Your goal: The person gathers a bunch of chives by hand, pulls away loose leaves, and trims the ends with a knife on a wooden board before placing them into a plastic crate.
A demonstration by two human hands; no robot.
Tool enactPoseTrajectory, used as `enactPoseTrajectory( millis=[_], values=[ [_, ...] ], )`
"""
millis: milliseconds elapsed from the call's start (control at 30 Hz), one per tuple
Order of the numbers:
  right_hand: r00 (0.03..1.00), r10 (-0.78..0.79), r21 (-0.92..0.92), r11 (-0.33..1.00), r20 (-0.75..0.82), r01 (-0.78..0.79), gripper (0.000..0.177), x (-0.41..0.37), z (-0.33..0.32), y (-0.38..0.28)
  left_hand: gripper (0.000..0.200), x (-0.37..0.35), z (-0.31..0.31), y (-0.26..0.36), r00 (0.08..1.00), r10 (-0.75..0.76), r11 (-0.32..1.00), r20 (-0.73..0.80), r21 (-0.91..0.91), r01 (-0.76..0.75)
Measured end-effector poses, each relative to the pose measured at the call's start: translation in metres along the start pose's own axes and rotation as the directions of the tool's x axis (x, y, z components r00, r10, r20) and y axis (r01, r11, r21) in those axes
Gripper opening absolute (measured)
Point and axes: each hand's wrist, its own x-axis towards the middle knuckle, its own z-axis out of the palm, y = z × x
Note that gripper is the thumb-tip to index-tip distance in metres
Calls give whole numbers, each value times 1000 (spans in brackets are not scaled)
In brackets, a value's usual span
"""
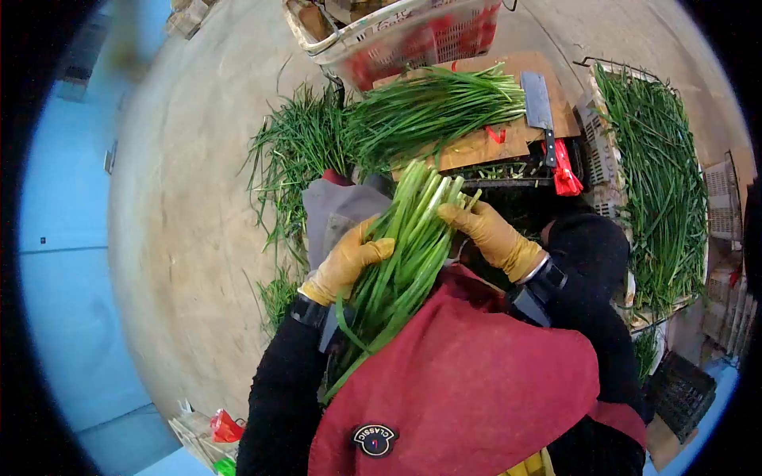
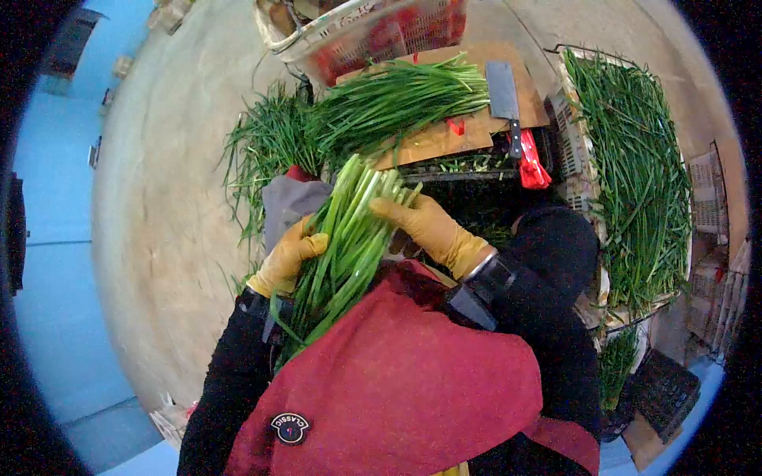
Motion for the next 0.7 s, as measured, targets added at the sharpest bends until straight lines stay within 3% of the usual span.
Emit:
enactPoseTrajectory(
  millis=[33,100,233,400,500,700],
  values=[
    [998,64,-21,998,3,-64,35,2,-1,-1,55,0,-2,1,1000,0,998,14,59,-1],
    [980,197,-61,979,3,-197,29,5,-8,-4,56,0,1,0,1000,-9,1000,12,-19,9],
    [998,43,154,987,56,-51,25,1,-16,6,59,0,2,1,996,-49,970,75,-236,65],
    [958,45,236,965,284,-116,40,-6,-26,-4,56,10,-4,-15,993,-106,905,54,-408,118],
    [966,28,272,957,258,-100,37,-10,-24,-6,62,13,-15,-20,988,-144,937,55,-314,154],
    [966,15,310,946,257,-98,34,-6,-29,8,80,16,-26,-40,962,6,987,272,-155,38]
  ],
)
